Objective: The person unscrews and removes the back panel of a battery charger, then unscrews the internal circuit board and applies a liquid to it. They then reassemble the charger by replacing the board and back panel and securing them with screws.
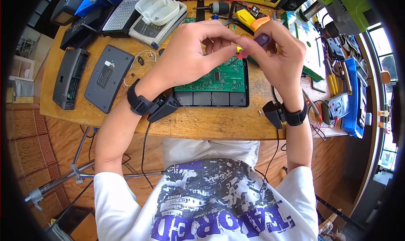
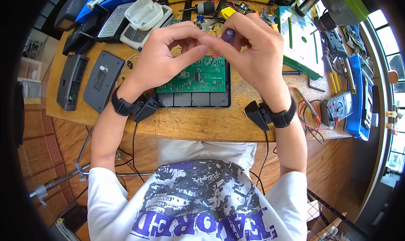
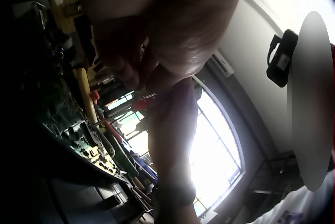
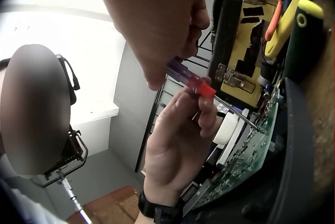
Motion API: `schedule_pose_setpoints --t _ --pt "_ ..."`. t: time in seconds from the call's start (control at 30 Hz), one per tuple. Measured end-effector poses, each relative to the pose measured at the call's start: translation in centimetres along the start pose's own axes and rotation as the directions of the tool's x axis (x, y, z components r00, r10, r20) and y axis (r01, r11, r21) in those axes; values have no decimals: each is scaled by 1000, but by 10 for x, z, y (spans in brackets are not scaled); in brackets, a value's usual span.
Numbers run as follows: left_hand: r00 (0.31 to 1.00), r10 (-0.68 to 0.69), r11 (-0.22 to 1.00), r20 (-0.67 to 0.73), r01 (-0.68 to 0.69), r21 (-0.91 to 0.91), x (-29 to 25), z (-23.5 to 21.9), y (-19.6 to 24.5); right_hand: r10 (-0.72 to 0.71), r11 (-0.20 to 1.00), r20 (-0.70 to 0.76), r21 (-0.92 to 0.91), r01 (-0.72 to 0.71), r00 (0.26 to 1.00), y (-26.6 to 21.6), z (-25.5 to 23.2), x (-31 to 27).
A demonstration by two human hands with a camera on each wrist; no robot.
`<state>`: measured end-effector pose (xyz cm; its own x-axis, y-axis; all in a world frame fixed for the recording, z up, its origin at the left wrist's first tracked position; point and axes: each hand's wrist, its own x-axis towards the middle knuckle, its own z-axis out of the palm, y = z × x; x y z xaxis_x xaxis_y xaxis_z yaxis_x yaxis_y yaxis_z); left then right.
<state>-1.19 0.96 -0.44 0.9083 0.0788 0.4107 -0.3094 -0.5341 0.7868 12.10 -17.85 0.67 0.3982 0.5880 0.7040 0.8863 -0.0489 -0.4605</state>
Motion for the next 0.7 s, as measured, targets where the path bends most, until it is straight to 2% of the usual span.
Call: schedule_pose_setpoints --t 0.07,0.17,0.23,0.27,0.3,0.37,0.43,0.47,0.5,0.53,0.57,0.63,0.7 --pt "1000 -9 1000 -5 9 8 -1 -3 1 16 1000 -13 20 -15 1000 1 2 3" --pt "1000 -1 1000 -26 1 13 0 -6 0 -81 997 -6 -6 81 997 2 -3 5" --pt "997 -8 1000 -72 6 -25 0 -11 -1 -66 993 35 103 62 997 1 -4 6" --pt "997 -19 999 -78 21 26 1 -17 2 -184 982 58 61 180 981 5 -6 8" --pt "997 -16 999 -81 19 35 2 -23 1 -191 980 51 65 187 980 6 -7 9" --pt "985 -19 998 -174 30 61 5 -37 -5 -190 980 92 82 183 977 4 -8 9" --pt "957 -8 993 -289 42 113 6 -54 -10 -185 980 66 84 179 981 -2 -8 8" --pt "941 24 972 -337 57 229 7 -65 -14 7 985 143 167 -31 990 -8 -12 4" --pt "923 63 937 -380 76 340 7 -76 -19 189 942 234 231 -244 954 -12 -13 3" --pt "905 89 898 -416 108 427 6 -86 -25 212 895 237 342 -286 948 -11 -10 3" --pt "902 93 850 -421 148 506 4 -96 -30 209 895 233 345 -282 950 -9 -8 1" --pt "883 51 784 -466 253 566 0 -109 -41 215 817 273 476 -326 938 -2 -6 -3" --pt "895 43 753 -445 263 603 -4 -119 -53 202 835 271 454 -310 941 0 -7 -4"
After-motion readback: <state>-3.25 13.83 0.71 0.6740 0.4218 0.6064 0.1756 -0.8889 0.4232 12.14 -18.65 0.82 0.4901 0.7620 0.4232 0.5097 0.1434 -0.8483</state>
